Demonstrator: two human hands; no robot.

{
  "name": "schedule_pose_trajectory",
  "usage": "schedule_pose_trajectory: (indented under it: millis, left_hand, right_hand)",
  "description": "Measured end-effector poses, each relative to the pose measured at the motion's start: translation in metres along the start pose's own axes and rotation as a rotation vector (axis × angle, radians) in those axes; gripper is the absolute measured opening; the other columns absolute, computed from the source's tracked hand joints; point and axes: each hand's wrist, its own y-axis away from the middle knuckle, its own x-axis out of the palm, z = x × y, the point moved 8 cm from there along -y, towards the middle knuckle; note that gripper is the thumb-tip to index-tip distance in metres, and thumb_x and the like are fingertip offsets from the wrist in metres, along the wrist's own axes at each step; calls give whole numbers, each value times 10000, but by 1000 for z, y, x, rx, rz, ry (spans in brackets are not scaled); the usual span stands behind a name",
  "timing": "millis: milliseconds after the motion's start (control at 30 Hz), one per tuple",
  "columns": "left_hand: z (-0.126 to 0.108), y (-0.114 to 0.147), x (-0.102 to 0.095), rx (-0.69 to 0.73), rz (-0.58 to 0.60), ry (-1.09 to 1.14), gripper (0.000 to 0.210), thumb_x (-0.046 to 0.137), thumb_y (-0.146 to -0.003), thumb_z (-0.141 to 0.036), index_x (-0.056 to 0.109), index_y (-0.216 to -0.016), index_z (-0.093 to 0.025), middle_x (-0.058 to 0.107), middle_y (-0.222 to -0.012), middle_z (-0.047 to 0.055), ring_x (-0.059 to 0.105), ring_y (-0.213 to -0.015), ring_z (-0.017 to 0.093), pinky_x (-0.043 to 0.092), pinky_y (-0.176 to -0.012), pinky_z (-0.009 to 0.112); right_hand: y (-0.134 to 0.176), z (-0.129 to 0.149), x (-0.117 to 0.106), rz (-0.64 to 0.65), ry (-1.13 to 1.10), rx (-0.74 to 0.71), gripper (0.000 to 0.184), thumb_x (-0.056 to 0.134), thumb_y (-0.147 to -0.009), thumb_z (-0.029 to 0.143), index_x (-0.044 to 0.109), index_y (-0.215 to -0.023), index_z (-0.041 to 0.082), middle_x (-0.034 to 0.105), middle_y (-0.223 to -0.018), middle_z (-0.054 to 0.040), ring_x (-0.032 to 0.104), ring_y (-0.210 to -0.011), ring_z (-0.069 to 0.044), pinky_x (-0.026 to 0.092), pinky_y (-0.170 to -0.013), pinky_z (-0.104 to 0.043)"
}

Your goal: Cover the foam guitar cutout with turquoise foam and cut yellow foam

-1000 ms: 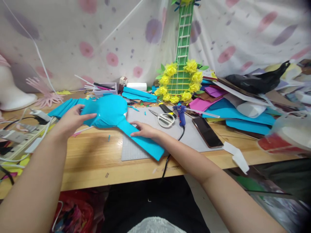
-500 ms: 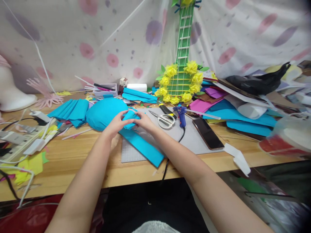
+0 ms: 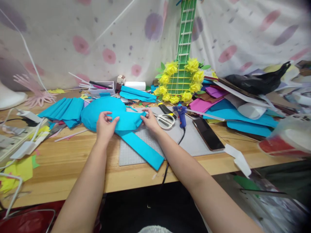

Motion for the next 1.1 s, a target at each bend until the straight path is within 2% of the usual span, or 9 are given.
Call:
schedule_pose_trajectory:
  millis: [133, 300, 400, 567, 667, 767, 900, 1000, 1100]
  left_hand:
    - [-8, 1, -1, 79, 0, -55, 415, 658, -675, -409, 525, -1003, -194, 561, -685, -39, 445, -522, 93, 370, -568, 232]
    - [-11, 4, -4, 83, -16, -223, 361, 641, -706, -407, 535, -995, -217, 589, -723, -27, 501, -588, 131, 359, -598, 262]
    - [-10, 6, -6, 71, -40, -362, 321, 605, -745, -403, 535, -1004, -228, 612, -784, -8, 546, -666, 167, 366, -626, 287]
    - [-13, 7, 1, 194, -47, -455, 194, 487, -827, -329, 580, -938, -199, 623, -887, 56, 571, -825, 214, 403, -729, 329]
    - [-17, 7, 5, 279, -63, -478, 226, 449, -837, -265, 617, -960, -175, 625, -924, 87, 558, -909, 232, 401, -822, 352]
    - [-16, 7, 3, 263, -110, -488, 239, 451, -817, -209, 648, -946, -170, 640, -960, 91, 543, -961, 240, 382, -889, 374]
    - [-11, 7, 2, 174, -108, -545, 186, 520, -792, -247, 670, -888, -191, 648, -869, 72, 537, -973, 264, 360, -926, 424]
    - [-11, 8, 4, 149, -106, -610, 214, 629, -733, -345, 658, -882, -194, 629, -901, 88, 509, -1031, 313, 345, -938, 472]
    - [-11, 9, 7, 163, -98, -636, 284, 689, -677, -375, 645, -890, -191, 584, -1004, 116, 458, -1108, 347, 333, -960, 495]
  right_hand:
    - [4, 5, -15, -119, 144, -68, 392, 480, -806, 218, 451, -1185, 311, 516, -673, 78, 518, -475, -99, 473, -594, -264]
    - [8, 12, -8, -85, 127, -98, 321, 379, -802, 171, 589, -1023, 272, 600, -1032, 29, 544, -609, -97, 506, -695, -285]
    - [7, 12, -4, -69, 94, -99, 310, 368, -783, 154, 628, -931, 235, 607, -988, 9, 572, -747, -129, 509, -745, -286]
    - [-1, 1, -2, -72, 74, -52, 298, 387, -796, 159, 584, -1008, 227, 578, -937, -3, 554, -654, -107, 522, -720, -306]
    - [-4, 0, -8, -180, 40, -92, 366, 463, -779, 156, 503, -1134, 235, 533, -1135, -40, 587, -892, -129, 503, -833, -315]
    - [1, 7, -7, -228, 155, -201, 506, 581, -768, 252, 435, -1251, 210, 438, -1313, -111, 462, -1203, -202, 439, -967, -374]
    - [14, 25, 10, -123, 507, -411, 560, 611, -800, 396, 467, -1307, 208, 430, -1367, -133, 348, -1319, -242, 319, -1076, -443]
    - [23, 29, 34, 75, 785, -534, 460, 595, -836, 394, 561, -1266, 234, 416, -1430, -87, 240, -1392, -259, 209, -1130, -461]
    - [29, 20, 52, 272, 964, -531, 448, 526, -886, 421, 543, -1307, 269, 408, -1461, -38, 182, -1419, -284, 178, -1131, -499]
